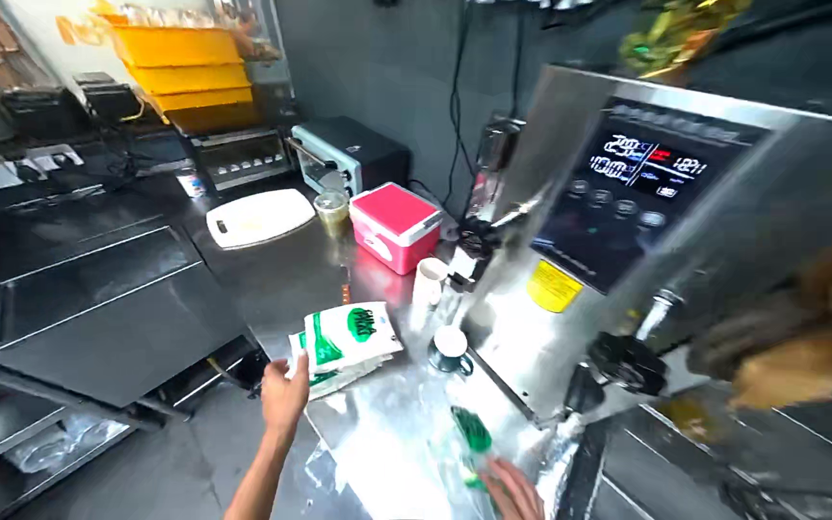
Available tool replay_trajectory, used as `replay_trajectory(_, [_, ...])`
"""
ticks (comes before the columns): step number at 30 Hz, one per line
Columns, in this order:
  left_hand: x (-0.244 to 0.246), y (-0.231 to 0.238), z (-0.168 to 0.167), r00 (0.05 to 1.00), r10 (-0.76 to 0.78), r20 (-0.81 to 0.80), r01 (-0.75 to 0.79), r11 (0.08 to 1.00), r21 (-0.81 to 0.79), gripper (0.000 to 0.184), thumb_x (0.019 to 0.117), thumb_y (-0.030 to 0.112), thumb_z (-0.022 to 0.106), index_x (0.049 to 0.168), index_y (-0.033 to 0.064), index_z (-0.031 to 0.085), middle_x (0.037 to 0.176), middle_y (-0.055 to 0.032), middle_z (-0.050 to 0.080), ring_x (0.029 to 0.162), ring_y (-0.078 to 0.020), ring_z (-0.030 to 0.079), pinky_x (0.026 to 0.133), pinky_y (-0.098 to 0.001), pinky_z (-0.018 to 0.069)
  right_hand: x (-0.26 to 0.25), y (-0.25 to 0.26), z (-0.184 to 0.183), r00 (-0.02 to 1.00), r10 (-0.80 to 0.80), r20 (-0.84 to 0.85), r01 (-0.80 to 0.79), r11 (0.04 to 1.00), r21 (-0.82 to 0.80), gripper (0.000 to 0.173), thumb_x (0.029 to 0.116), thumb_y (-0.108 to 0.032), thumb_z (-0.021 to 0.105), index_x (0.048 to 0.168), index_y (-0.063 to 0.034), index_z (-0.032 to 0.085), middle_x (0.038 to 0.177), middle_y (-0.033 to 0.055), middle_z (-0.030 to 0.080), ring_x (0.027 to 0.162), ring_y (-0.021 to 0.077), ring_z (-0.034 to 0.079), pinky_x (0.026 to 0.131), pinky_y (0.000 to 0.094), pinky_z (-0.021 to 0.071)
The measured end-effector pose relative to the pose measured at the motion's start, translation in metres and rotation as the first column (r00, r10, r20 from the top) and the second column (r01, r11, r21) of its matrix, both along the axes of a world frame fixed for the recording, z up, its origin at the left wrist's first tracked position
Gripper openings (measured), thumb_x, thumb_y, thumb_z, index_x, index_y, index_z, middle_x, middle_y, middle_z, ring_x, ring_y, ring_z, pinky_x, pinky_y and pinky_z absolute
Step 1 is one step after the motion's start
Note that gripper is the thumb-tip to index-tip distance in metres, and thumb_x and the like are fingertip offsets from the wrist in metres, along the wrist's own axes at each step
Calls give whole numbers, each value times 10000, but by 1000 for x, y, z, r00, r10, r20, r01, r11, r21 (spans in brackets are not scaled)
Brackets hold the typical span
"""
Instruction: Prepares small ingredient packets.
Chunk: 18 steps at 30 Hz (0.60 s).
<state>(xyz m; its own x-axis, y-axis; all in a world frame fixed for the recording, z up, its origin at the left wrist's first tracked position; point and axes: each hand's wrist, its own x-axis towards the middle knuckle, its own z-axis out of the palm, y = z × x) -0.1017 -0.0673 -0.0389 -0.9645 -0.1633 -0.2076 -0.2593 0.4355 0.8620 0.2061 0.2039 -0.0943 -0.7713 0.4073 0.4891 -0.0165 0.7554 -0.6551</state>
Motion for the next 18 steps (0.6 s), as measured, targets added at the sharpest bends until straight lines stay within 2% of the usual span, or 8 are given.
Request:
replay_trajectory(2, [-41, 4, 15, 995, -61, 84, 67, 995, -68, 715, 993, 495, 611, 1423, -63, 493, 1347, -302, 589, 1264, -437, 578, 1062, -618, 460, -37, -7, -15, 963, -112, 245, 86, 990, 113, 433, 845, -55, 644, 1243, -187, 752, 1474, 220, 551, 1367, 465, 493, 1108, 682, 370])
replay_trajectory(5, [-80, 19, 16, 929, -157, 336, 177, 984, -30, 803, 903, 487, 750, 1404, -84, 491, 1290, -307, 615, 1194, -423, 621, 992, -608, 512, -56, -26, -7, 674, -308, 671, 254, 950, 181, 1004, 650, -331, 938, 1544, -292, 482, 1640, 361, 176, 1428, 629, 294, 1083, 765, 314])
replay_trajectory(7, [-98, 23, 1, 903, -185, 388, 207, 978, -14, 705, 821, 408, 847, 1266, -83, 603, 1178, -273, 677, 1098, -395, 671, 945, -587, 542, -60, -34, 12, 592, -350, 726, 298, 932, 206, 1208, 572, -373, 972, 1610, -245, 367, 1643, 375, 134, 1431, 652, 262, 1075, 790, 293])
replay_trajectory(10, [-91, 21, -11, 923, -237, 305, 208, 970, 124, 473, 841, 256, 848, 1139, -64, 667, 1034, -221, 725, 946, -328, 724, 860, -527, 593, -65, -53, 45, 672, -321, 668, 370, 926, 72, 1149, 667, -466, 915, 1600, -95, 357, 1637, 386, 132, 1434, 630, 281, 1094, 742, 339])
replay_trajectory(13, [-55, 31, 20, 953, -269, 141, 206, 912, 354, 576, 842, 99, 816, 1290, -72, 497, 1073, -232, 666, 914, -300, 704, 789, -479, 614, -111, -65, 71, 861, -224, 456, 405, 844, -351, 800, 891, -397, 762, 1502, 18, 455, 1594, 300, 336, 1407, 428, 457, 1117, 554, 458])
replay_trajectory(15, [-14, 32, 52, 962, -266, 67, 201, 849, 489, 582, 840, 2, 768, 1330, -66, 463, 1073, -210, 673, 891, -257, 717, 747, -434, 632, -142, -73, 94, 899, -70, 432, 395, 556, -731, 635, 1022, -413, 599, 1497, -17, 457, 1468, 202, 539, 1201, 289, 656, 962, 449, 591])
replay_trajectory(16, [7, 27, 68, 957, -286, 51, 211, 806, 553, 559, 855, -35, 725, 1342, -65, 453, 1074, -188, 683, 893, -236, 727, 750, -421, 644, -153, -76, 102, 906, 29, 422, 392, 318, -863, 659, 1047, -494, 515, 1528, -55, 416, 1432, 198, 568, 1145, 310, 680, 915, 471, 601])
replay_trajectory(18, [46, 10, 87, 916, -400, 34, 282, 701, 655, 544, 883, -89, 646, 1362, -37, 394, 1078, -113, 696, 912, -180, 735, 796, -403, 649, -159, -83, 108, 929, 133, 347, 363, -134, -922, 730, 1017, -640, 465, 1552, -149, 393, 1398, 222, 585, 1131, 391, 673, 896, 562, 588])
